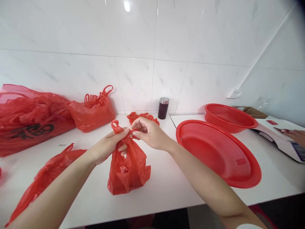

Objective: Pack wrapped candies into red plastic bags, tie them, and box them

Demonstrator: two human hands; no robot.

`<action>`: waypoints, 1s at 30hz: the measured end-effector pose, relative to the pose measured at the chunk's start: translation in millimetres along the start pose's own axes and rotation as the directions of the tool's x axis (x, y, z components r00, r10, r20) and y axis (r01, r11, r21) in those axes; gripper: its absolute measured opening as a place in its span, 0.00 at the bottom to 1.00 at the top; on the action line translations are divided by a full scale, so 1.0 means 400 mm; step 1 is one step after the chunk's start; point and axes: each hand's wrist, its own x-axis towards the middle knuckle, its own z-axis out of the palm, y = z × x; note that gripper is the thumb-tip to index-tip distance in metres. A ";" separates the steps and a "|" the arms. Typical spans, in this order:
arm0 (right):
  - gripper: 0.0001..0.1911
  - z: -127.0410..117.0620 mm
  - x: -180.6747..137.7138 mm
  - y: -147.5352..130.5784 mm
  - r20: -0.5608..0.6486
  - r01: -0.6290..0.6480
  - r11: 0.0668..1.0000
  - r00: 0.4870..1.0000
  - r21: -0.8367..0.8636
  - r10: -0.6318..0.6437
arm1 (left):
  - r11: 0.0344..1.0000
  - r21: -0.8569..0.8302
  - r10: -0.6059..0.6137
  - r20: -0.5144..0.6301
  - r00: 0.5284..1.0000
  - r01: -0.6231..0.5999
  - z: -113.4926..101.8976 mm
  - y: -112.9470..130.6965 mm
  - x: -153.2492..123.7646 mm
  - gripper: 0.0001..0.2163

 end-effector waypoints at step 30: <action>0.17 0.041 -0.144 0.280 -0.224 -0.386 0.922 0.898 0.017 0.380 | 0.858 0.511 0.183 -0.398 0.899 0.051 -0.108 -0.333 -0.130 0.20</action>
